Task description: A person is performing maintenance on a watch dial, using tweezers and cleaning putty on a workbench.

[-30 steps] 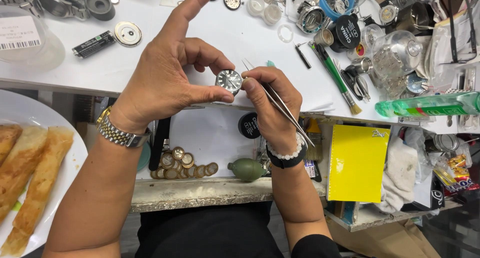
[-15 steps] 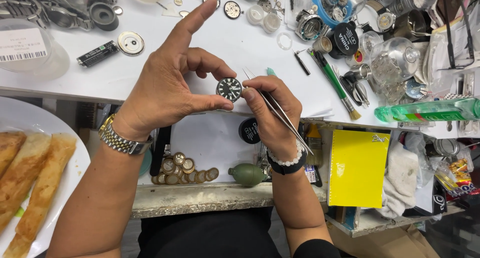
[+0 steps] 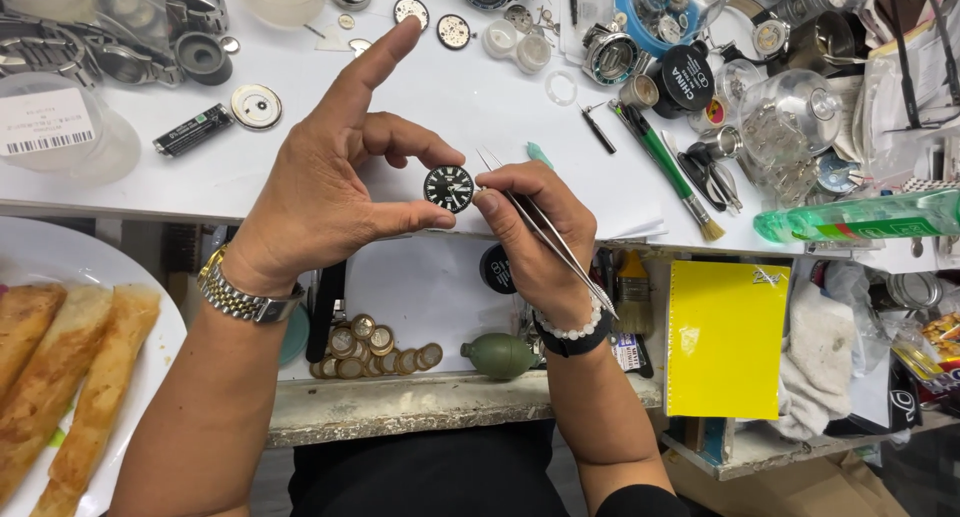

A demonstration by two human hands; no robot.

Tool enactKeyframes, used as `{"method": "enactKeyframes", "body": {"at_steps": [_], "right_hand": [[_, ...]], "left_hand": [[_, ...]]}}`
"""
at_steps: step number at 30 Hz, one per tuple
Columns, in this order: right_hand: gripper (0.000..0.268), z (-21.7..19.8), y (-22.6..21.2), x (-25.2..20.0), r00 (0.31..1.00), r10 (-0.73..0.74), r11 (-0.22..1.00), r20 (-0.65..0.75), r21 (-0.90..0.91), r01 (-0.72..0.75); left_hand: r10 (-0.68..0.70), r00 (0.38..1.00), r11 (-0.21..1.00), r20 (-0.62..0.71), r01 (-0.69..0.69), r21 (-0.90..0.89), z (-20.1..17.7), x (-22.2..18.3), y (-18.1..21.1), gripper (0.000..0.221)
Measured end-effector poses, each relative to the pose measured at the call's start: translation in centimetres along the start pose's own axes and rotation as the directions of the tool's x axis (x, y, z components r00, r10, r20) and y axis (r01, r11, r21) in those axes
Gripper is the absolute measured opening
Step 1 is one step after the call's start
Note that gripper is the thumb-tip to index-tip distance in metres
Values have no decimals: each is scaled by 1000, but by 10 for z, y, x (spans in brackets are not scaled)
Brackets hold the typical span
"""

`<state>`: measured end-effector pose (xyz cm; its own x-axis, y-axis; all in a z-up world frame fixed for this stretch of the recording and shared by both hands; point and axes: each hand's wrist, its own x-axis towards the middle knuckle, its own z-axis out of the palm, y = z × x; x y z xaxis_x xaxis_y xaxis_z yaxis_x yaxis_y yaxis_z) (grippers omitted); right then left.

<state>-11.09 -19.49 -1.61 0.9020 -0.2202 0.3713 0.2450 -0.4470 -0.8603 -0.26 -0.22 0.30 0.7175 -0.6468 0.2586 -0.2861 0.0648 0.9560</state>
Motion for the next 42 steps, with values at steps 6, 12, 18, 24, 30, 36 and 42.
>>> {"method": "enactKeyframes", "body": {"at_steps": [6,12,18,24,30,36,42], "right_hand": [[8,-1,1,0,999,-40,999,5,-22,40],[13,1,-6,4,1000,-24,999,14,-48,25],[14,3,-6,4,999,-48,996,6,-69,48],[18,4,-7,5,998,-70,991,5,-116,70],[21,5,-7,5,995,-96,984,-4,-154,94],[21,6,-9,5,995,-95,982,-10,-163,92],[23,4,-3,-8,988,-107,984,-108,-157,89]], "left_hand": [[9,1000,1000,-2,-9,-9,1,0,-1,113],[-4,1000,1000,-8,3,-13,2,0,0,114],[-20,1000,1000,-3,20,5,1,0,0,114],[-5,1000,1000,-1,5,9,1,-1,-1,114],[-14,1000,1000,5,14,9,0,-1,-1,114],[-6,1000,1000,2,6,8,1,-2,-1,114],[-23,999,980,-34,30,198,6,-1,-5,115]]}}
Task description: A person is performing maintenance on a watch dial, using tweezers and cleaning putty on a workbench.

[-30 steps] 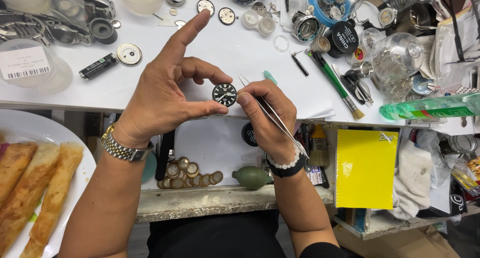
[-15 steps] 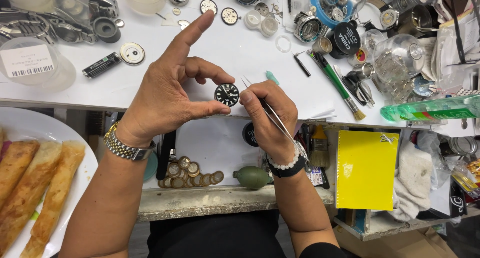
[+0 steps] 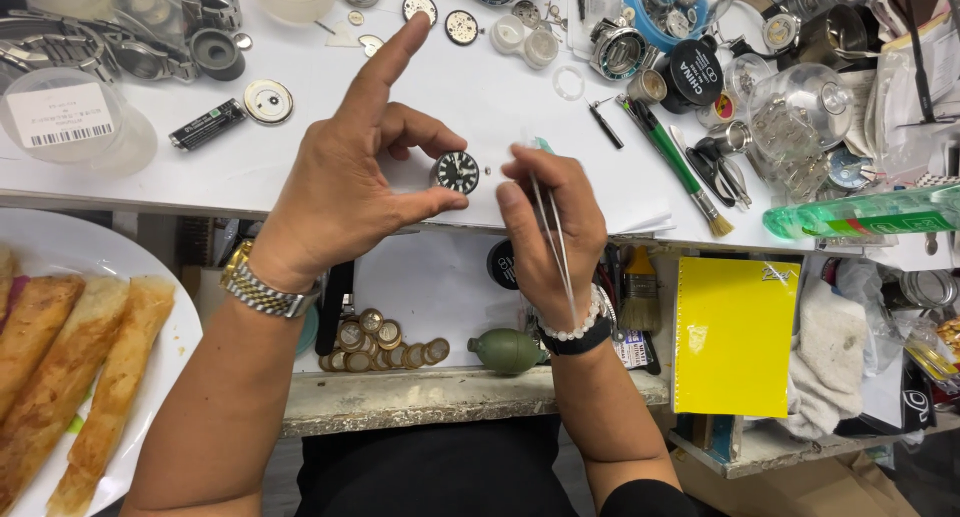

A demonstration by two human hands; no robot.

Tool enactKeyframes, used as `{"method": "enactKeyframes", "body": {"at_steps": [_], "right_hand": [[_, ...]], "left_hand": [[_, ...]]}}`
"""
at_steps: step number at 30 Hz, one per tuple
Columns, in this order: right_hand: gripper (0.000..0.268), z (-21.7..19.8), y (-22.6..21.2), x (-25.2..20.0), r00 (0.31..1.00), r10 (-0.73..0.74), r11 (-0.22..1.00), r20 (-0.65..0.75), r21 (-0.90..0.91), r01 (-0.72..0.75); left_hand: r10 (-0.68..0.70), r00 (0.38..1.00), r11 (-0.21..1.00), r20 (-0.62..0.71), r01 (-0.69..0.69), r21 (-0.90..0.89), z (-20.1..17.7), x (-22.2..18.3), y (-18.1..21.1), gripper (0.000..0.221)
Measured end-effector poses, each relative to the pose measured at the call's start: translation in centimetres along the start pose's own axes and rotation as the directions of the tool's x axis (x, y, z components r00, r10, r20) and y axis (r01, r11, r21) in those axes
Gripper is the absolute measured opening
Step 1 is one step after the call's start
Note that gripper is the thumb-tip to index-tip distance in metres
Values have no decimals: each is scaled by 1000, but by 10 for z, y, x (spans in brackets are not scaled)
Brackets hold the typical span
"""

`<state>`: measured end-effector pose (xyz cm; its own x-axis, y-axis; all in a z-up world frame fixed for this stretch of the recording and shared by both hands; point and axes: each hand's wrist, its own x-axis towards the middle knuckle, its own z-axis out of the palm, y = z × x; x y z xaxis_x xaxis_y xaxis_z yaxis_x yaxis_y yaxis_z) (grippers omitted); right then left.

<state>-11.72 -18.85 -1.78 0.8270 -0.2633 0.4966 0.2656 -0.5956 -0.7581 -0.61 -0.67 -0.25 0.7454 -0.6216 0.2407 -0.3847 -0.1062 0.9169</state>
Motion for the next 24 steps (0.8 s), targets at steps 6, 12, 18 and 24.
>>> {"method": "enactKeyframes", "body": {"at_steps": [6,12,18,24], "right_hand": [[37,4,15,-23,997,8,977,-72,212,8],[25,5,16,-26,994,-92,973,-60,207,103],[23,3,20,-22,974,-223,974,-50,18,224],[23,5,26,-20,941,-333,941,-67,-82,327]], "left_hand": [[180,973,948,-142,-133,289,20,-3,-19,128],[218,974,948,-67,-195,252,15,-2,-21,135],[179,983,964,-36,-168,206,13,-1,-17,116],[253,966,934,-45,-233,270,16,-1,-18,121]]}}
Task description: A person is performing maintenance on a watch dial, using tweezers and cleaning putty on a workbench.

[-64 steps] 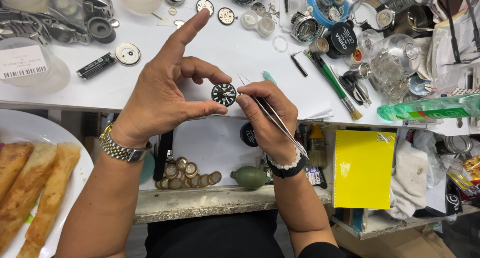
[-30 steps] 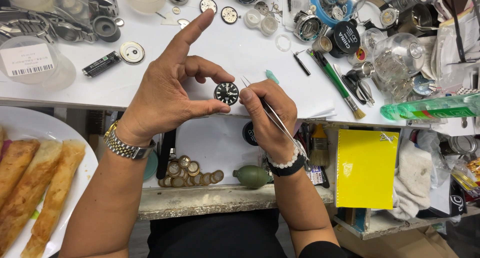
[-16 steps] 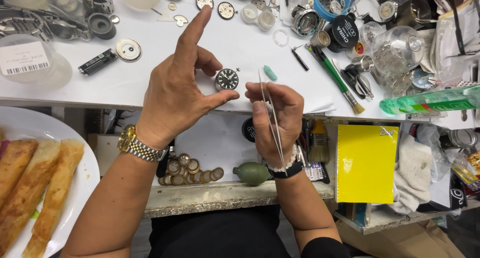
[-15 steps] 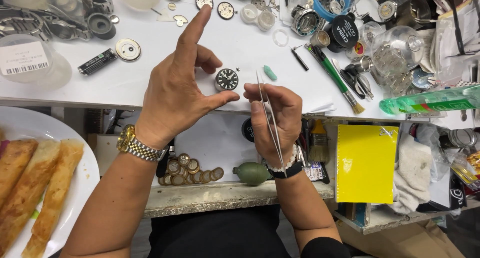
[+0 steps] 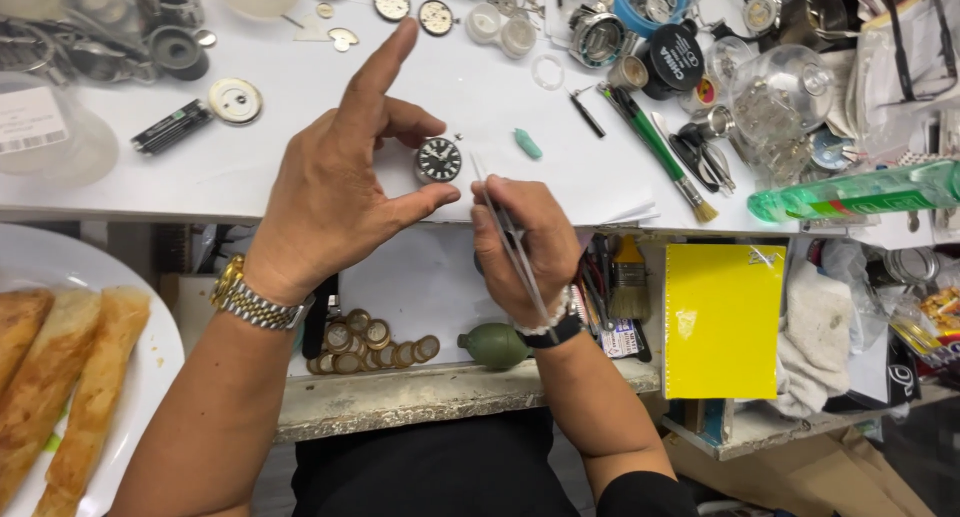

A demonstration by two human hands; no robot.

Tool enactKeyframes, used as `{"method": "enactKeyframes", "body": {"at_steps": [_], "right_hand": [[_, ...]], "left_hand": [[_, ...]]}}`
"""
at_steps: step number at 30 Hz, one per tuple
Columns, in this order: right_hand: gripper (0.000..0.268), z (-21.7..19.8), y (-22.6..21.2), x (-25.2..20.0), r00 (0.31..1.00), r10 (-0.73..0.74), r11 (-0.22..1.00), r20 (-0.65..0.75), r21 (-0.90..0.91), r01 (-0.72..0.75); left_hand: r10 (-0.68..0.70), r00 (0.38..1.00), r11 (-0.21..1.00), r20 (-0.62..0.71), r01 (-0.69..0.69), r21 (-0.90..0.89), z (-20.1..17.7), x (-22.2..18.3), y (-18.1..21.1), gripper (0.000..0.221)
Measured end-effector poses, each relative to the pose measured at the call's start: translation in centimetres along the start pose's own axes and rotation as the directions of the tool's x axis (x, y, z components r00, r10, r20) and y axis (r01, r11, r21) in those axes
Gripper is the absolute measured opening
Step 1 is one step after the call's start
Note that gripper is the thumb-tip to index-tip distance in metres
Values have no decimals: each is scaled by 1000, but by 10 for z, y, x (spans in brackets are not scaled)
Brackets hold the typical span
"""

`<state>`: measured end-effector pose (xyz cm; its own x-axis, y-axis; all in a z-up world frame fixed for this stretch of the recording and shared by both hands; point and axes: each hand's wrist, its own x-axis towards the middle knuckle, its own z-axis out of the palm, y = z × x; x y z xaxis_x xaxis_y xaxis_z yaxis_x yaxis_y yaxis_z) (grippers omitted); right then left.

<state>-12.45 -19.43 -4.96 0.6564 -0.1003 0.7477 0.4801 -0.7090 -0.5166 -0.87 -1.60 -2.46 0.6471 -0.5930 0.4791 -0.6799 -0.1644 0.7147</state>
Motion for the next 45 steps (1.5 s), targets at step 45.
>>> {"method": "enactKeyframes", "body": {"at_steps": [45], "right_hand": [[27,-4,-1,1,999,-19,999,37,30,18]], "left_hand": [[-21,1000,1000,5,21,-18,-2,0,4,114]]}}
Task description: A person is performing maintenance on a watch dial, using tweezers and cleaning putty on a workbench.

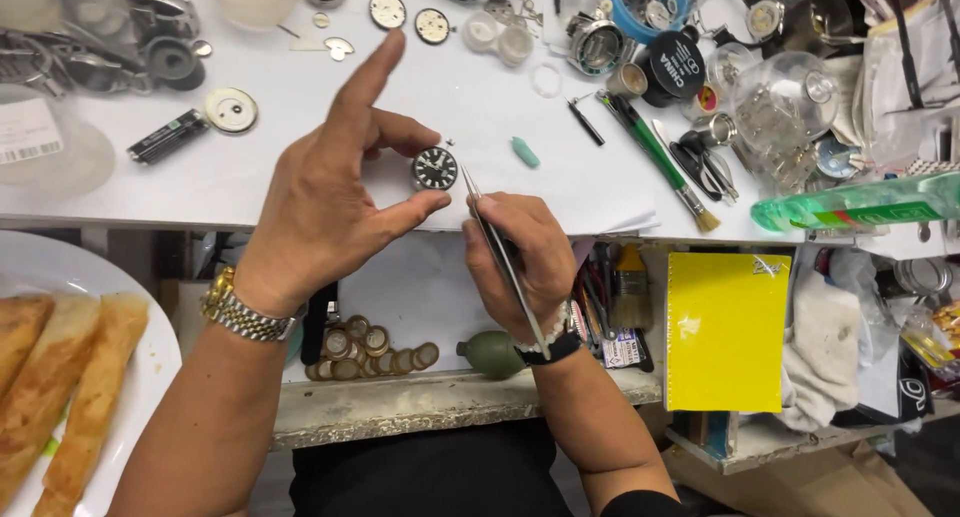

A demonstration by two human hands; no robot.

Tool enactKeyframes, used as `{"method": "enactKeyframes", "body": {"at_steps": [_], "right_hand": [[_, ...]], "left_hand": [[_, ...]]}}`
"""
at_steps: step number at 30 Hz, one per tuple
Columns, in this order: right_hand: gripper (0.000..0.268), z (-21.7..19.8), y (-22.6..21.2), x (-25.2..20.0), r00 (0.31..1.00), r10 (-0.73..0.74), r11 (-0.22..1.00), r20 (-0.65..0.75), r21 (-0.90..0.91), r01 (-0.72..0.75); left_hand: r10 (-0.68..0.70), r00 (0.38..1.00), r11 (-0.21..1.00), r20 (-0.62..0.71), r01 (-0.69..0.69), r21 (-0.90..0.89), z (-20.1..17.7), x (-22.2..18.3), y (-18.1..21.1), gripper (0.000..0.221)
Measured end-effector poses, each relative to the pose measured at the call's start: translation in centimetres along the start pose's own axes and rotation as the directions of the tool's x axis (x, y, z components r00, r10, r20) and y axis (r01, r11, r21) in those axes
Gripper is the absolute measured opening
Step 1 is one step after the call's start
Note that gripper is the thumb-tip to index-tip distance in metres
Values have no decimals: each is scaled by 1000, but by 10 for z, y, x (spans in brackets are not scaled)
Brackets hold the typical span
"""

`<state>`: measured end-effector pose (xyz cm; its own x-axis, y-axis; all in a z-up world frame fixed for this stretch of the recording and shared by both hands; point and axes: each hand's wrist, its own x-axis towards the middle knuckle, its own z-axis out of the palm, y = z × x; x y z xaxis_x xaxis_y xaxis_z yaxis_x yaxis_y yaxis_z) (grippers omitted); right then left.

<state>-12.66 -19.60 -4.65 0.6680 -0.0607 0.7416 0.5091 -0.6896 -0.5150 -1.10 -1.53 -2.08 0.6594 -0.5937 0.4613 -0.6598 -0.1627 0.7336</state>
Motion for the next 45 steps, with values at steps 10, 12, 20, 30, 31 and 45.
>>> {"method": "enactKeyframes", "body": {"at_steps": [10,12,20,30,31,45], "right_hand": [[27,5,-2,-1,999,-8,997,-41,-73,5],[27,5,-1,-1,999,11,998,-40,-68,-14],[28,-1,3,-7,999,41,997,-12,-62,-42],[25,1,4,-6,998,39,998,-54,-48,-42],[25,0,3,-5,998,39,998,-53,-47,-41],[26,-1,-2,9,997,66,950,49,-307,-48]], "left_hand": [[33,996,990,-85,-21,136,10,-3,-7,129],[30,994,975,-103,-6,223,15,-5,-9,132],[47,999,994,-24,-45,95,7,-1,-6,124],[4,1000,1000,12,-4,13,2,0,-2,128],[3,1000,1000,11,-3,14,3,0,-2,128],[-7,997,1000,76,8,-16,-3,1,-5,122]]}}
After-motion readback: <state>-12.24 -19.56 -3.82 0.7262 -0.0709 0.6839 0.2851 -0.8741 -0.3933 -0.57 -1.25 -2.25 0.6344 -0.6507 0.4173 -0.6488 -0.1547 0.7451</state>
